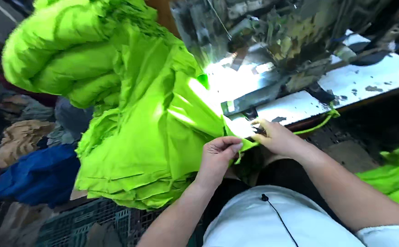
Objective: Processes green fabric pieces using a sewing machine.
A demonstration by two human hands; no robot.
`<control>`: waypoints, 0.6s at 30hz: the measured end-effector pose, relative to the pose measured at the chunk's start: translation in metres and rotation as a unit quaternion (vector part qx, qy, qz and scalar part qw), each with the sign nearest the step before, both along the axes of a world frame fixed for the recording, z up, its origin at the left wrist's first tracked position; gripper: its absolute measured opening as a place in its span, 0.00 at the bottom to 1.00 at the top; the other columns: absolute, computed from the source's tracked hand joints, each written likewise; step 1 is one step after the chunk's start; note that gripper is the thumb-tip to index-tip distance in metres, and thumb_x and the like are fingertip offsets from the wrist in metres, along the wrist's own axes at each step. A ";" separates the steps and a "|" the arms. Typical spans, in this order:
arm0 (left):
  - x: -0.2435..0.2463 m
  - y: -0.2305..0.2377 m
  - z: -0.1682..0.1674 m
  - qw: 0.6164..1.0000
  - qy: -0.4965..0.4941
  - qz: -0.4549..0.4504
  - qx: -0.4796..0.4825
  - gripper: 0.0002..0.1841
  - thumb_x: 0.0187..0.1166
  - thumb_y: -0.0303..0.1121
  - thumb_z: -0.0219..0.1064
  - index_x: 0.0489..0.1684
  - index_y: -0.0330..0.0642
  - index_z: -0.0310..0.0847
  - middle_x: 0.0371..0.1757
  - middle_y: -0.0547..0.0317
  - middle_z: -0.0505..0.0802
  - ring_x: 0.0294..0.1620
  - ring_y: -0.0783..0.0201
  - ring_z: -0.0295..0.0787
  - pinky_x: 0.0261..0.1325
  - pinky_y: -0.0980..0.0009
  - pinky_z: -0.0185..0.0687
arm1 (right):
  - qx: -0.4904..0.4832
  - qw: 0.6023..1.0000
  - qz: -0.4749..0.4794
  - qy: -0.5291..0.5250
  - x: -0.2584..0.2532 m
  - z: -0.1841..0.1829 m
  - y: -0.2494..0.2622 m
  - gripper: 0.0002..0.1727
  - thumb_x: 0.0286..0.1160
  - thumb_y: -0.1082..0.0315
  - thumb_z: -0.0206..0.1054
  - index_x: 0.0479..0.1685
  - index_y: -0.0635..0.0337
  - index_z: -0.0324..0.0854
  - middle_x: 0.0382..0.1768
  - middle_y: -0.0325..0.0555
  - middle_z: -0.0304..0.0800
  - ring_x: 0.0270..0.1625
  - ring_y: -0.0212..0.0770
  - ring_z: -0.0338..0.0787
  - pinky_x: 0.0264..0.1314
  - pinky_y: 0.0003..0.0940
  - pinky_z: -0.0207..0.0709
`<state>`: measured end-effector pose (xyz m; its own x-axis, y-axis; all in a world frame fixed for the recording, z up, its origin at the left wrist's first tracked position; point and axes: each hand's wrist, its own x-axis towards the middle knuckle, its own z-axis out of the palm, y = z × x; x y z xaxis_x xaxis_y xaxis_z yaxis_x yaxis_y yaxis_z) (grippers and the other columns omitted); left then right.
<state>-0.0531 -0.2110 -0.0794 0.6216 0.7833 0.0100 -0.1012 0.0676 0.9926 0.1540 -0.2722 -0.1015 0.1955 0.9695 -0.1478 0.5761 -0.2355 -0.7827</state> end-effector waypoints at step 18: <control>-0.003 -0.028 -0.022 0.999 -0.016 -0.013 0.028 0.28 0.67 0.15 0.76 0.71 0.31 0.82 0.52 0.50 0.96 0.38 0.63 0.96 0.49 0.68 0.95 | 0.525 0.829 0.124 -0.150 -0.021 -0.046 -0.020 0.06 0.81 0.71 0.66 0.44 0.63 0.89 0.42 0.48 0.93 0.48 0.40 0.91 0.55 0.32 0.84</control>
